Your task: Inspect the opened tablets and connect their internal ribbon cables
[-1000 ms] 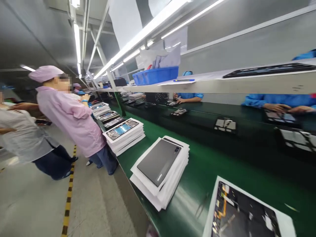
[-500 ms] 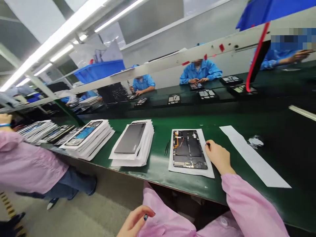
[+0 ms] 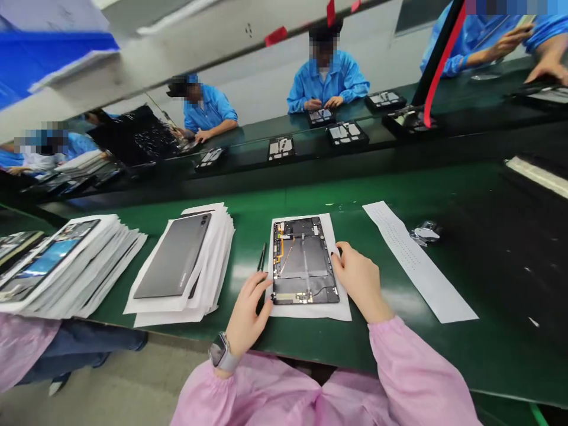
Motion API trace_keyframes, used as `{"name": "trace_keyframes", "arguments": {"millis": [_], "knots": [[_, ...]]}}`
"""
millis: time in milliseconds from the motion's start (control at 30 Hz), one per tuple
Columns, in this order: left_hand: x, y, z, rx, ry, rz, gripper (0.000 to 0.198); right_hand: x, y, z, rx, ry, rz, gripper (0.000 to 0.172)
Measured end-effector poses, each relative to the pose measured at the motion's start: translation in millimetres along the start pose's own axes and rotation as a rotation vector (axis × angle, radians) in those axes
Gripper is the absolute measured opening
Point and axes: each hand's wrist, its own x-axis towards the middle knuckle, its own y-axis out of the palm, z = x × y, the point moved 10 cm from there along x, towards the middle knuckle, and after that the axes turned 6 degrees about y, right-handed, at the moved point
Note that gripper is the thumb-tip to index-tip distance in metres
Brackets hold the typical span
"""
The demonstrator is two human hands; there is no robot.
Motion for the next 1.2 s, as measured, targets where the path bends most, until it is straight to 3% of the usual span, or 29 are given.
{"name": "trace_keyframes", "arguments": {"millis": [133, 300, 533, 633, 700, 767, 867, 967, 1067, 1200], "knots": [[22, 3.9, 12, 0.098, 0.009, 0.021, 0.037, -1, 4, -4, -0.004, 0.018, 0.034, 0.037], [29, 1.7, 16, 0.164, -0.038, 0.031, 0.041, 2, 4, -8, 0.020, 0.037, 0.043, 0.043], [33, 9.1, 13, 0.147, -0.040, 0.095, 0.048, 3, 7, -19, -0.006, 0.076, 0.032, 0.041], [33, 7.9, 14, 0.102, -0.043, 0.092, 0.044, 0, -6, -14, 0.033, 0.040, -0.056, 0.036], [33, 7.2, 15, 0.077, -0.047, 0.087, 0.041, -4, -24, 5, 0.054, -0.050, -0.189, 0.029], [32, 7.8, 15, 0.059, -0.049, 0.090, 0.040, -10, -35, 44, 0.092, -0.257, -0.255, 0.022], [32, 7.2, 16, 0.044, -0.049, 0.083, 0.038, -19, -15, 121, 0.138, -0.673, -0.025, 0.023], [33, 3.7, 17, 0.022, -0.049, 0.050, 0.031, -16, 14, 169, -0.025, -0.854, 0.146, 0.023], [32, 0.7, 19, -0.011, -0.046, 0.021, 0.025, -10, 37, 190, -0.155, -0.965, 0.236, 0.019], [31, 1.3, 21, -0.042, -0.043, 0.016, 0.024, -8, 44, 195, -0.202, -1.045, 0.266, 0.023]]}}
